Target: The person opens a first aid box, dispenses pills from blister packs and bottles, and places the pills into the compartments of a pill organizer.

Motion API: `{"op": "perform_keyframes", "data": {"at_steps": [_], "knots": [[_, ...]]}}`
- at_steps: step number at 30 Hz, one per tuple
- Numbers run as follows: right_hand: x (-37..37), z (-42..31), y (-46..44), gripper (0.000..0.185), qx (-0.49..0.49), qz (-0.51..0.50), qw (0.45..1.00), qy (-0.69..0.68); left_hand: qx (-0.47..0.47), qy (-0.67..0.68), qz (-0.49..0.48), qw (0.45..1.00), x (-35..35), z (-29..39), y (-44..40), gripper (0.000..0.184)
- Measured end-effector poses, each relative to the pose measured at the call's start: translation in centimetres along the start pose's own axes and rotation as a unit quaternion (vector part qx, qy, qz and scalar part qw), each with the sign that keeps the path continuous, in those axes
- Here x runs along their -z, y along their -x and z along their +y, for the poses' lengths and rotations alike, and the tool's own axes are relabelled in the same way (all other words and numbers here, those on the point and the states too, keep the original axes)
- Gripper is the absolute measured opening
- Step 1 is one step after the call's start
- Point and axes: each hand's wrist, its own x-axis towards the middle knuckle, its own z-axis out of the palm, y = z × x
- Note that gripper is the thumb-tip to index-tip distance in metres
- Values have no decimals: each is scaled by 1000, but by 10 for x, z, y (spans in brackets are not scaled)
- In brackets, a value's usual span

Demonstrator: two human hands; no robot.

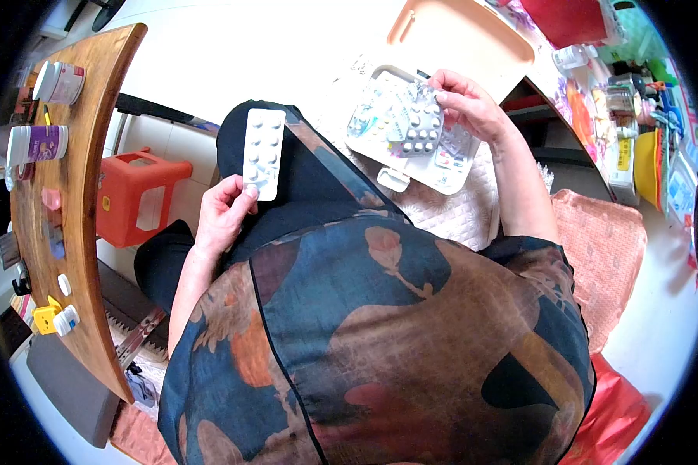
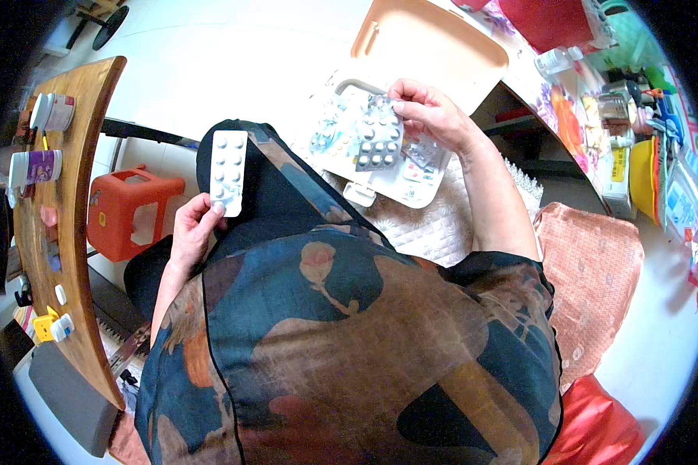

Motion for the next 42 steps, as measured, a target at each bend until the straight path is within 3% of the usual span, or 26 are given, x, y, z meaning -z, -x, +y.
{"op": "perform_keyframes", "data": {"at_steps": [6,9,12,20,22,24,26,30,34,40,42], "knots": [[23,3,13,20,38,-49,993,-104,0,13,0,1000,1,-1,0,14],[24,-6,18,16,31,14,994,-103,2,8,2,1000,1,-1,0,15],[10,-5,12,15,-17,140,989,49,3,3,2,1000,0,1,-1,16],[-13,-3,1,11,-46,162,985,44,2,-2,-5,1000,3,-3,2,15],[-22,-5,-1,13,-103,167,975,102,-3,-6,-18,1000,4,-1,1,15],[-20,-4,-2,16,-95,169,971,142,1,1,-7,1000,1,2,3,13],[-13,-12,5,18,-42,206,936,281,1,2,-22,1000,0,2,2,13],[14,-19,27,19,-1,299,881,365,25,-34,-22,999,-1,9,-2,13],[35,-9,55,26,-29,303,845,439,31,-45,-46,997,-11,18,-15,13],[21,2,74,22,-66,261,854,446,1,-111,-108,988,-49,54,-50,24],[14,1,73,24,-84,251,837,479,12,-69,-131,989,-63,60,-63,26]]}}
